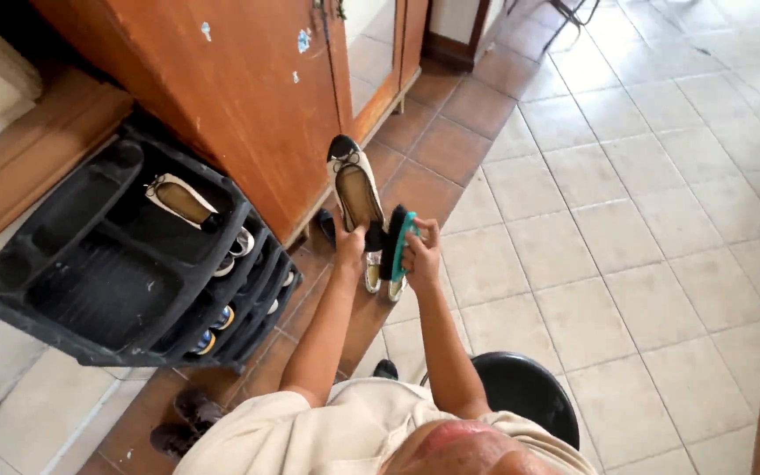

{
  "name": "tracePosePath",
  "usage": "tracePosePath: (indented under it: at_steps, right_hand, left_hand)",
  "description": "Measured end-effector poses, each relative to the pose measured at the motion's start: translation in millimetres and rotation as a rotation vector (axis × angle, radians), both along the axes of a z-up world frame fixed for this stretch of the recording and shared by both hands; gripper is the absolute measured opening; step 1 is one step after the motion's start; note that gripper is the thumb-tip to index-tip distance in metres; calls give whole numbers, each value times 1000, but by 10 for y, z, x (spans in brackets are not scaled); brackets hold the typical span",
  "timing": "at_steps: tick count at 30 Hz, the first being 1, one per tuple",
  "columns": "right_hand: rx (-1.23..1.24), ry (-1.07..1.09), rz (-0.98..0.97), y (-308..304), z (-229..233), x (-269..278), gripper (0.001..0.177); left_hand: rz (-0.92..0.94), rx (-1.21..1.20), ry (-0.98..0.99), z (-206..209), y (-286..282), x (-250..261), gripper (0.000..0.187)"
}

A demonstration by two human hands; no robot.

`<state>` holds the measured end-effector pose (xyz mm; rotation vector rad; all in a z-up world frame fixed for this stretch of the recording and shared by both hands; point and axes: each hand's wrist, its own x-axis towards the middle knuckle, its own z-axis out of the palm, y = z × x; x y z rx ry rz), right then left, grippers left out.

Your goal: The person scrubs the sole of a beige flat shoe with a green brush, repeatedly lifting and rotating the shoe to clean different areas of the sole. The shoe is held in one hand while the brush is used in the other, with the action focused on the bottom surface.

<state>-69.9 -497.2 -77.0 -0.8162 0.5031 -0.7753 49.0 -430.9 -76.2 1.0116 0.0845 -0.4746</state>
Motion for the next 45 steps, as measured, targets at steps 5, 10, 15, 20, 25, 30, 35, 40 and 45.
tracePosePath:
  at_steps: [5, 10, 15, 20, 25, 30, 35, 40, 45]
  right_hand:
    - [33, -102, -106, -121, 68, 143, 28]
    - [-64, -3, 170, 12, 112, 94, 30]
    - [-36, -133, -13, 30, 154, 452, 27]
    - [-57, -64, 288, 450, 190, 607, 29]
    - [-107, -98, 258, 619, 149, 1050, 30]
    - [-47, -95, 369, 940, 406, 1247, 30]
    - [-74, -85, 524, 1310, 527, 1500, 29]
    - [-19, -115, 426, 1725, 584, 1813, 29]
    - [-76, -51, 776, 2240, 489, 1719, 32]
  left_hand:
    - [-49, -25, 5, 133, 13, -29, 91]
    - [-74, 9, -74, 334, 235, 73, 82]
    - [-7, -31, -11, 908, 591, -170, 79]
    - [-75, 225, -126, 594, 892, 401, 86]
    - [-16, 355, -155, 302, 1197, 670, 91]
    - [-45, 386, -258, 300, 1607, 800, 83]
    - [88, 304, -280, 419, 2122, 829, 74]
    - [219, 304, -215, 716, 2548, 745, 72]
    - [371, 104, -322, 1008, 3083, 660, 78]
